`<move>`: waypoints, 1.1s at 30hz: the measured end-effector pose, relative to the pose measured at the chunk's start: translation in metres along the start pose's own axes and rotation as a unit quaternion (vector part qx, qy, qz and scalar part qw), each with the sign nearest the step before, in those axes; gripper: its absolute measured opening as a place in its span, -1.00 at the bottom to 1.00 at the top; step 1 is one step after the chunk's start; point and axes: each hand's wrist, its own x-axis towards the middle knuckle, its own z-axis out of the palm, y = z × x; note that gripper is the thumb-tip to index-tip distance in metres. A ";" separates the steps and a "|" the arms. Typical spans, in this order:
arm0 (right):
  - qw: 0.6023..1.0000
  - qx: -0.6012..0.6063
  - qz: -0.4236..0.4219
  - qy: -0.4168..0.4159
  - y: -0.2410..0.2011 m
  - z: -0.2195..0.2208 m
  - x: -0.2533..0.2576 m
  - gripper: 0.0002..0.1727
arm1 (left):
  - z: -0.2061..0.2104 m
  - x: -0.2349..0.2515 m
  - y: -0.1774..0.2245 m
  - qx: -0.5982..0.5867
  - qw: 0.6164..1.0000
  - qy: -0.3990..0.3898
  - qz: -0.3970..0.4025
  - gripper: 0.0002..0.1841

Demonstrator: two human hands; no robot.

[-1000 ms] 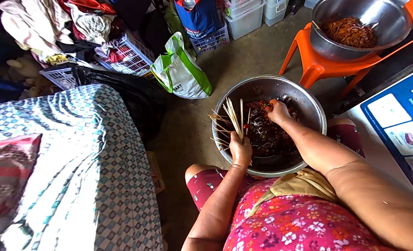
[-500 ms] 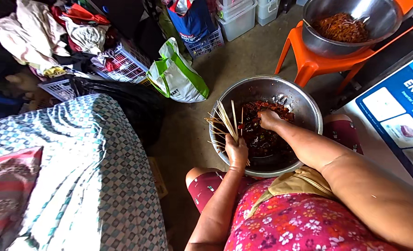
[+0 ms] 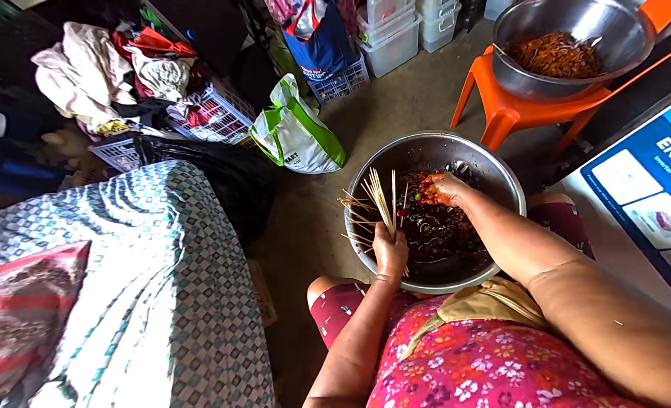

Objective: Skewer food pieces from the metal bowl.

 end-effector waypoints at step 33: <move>0.960 0.280 0.004 -0.019 -0.013 0.000 -0.014 -0.84 | -0.002 0.001 0.001 0.057 0.996 -0.074 -0.002 -0.72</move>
